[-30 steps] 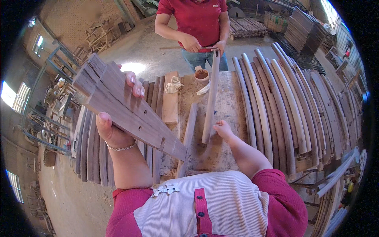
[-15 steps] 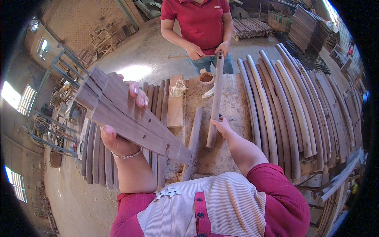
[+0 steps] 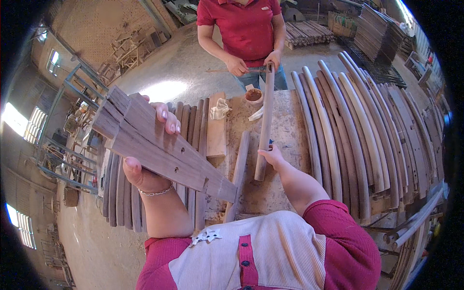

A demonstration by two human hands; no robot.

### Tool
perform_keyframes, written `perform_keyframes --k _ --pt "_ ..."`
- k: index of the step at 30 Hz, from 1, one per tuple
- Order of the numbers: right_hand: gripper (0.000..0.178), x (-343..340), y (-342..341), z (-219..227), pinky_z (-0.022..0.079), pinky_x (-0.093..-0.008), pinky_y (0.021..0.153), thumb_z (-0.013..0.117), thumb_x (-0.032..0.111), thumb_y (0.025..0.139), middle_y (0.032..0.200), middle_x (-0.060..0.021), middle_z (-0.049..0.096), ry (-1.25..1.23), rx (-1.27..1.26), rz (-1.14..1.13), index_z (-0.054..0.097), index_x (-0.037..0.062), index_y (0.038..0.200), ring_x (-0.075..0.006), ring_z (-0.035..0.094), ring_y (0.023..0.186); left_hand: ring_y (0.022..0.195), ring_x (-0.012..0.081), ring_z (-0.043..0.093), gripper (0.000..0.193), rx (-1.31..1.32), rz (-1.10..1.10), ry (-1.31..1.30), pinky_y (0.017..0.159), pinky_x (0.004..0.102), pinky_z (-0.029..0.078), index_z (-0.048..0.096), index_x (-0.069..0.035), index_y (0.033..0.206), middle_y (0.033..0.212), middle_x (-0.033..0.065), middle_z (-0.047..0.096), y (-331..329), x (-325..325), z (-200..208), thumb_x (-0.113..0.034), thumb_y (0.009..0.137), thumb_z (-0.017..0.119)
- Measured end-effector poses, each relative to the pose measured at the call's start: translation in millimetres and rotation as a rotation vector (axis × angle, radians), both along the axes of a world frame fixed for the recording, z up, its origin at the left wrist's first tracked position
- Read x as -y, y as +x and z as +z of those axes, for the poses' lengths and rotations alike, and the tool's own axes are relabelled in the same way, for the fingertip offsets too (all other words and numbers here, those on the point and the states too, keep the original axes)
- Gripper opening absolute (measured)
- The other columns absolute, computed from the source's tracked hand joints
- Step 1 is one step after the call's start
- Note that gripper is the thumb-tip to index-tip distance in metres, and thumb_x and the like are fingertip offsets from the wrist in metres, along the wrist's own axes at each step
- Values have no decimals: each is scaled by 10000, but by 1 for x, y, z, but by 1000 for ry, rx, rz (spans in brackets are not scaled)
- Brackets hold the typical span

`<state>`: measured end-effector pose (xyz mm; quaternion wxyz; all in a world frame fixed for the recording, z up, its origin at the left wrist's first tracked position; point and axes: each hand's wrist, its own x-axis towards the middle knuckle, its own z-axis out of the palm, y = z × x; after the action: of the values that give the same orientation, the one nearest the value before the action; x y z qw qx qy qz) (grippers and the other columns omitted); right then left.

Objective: The person assembles wooden chair frames by fitting wooden legs and crossbars together by hand, then places the assembled frames onto a nearby table.

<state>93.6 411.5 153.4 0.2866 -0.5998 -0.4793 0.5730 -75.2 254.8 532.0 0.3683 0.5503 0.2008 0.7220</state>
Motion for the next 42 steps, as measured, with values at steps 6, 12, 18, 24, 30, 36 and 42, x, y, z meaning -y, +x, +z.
perform_keyframes --k 6,12,18,24,30,36,42 --pt "577 1 -1 1 454 -324 790 759 279 655 972 -116 610 -15 -19 12 499 13 1097 -209 580 893 829 199 452 875 9 12 3 745 299 386 318 6 1245 987 129 425 -2 2 0 -460 617 710" --pt "515 -1 1 -3 462 -317 752 756 267 660 934 -100 612 2 -92 18 530 17 1050 -188 581 846 837 203 448 879 5 3 11 750 300 384 315 9 1248 992 134 422 -4 0 -1 -462 619 710" --pt "520 -1 -2 6 462 -322 749 758 263 658 935 -100 615 -23 -65 26 532 12 1053 -194 584 840 832 201 447 873 21 11 3 749 302 386 318 8 1246 985 130 426 -4 1 0 -462 624 711" --pt "517 -6 -7 -1 460 -330 759 754 240 666 969 -107 617 -44 -66 22 531 13 1073 -205 583 871 831 199 447 883 8 17 1 748 301 386 317 5 1249 983 123 428 -6 1 0 -475 623 715" --pt "473 -5 -4 0 459 -328 762 741 195 666 953 -106 613 -67 -111 29 535 11 1051 -204 582 868 835 196 449 884 31 14 -4 749 302 385 316 6 1253 986 120 430 -6 1 -1 -472 624 715" --pt "397 33 21 19 444 -314 685 641 46 659 848 -79 563 72 -277 -224 504 32 1032 -167 541 749 847 197 458 877 55 -23 -7 750 295 392 325 13 1255 1003 130 439 1 -2 0 -439 614 719" --pt "450 118 127 91 445 -298 697 581 -4 619 874 -75 545 32 -126 -87 468 30 1054 -170 533 806 851 209 499 817 52 -34 -39 768 302 402 374 35 1220 994 125 489 16 -1 1 -367 595 715"
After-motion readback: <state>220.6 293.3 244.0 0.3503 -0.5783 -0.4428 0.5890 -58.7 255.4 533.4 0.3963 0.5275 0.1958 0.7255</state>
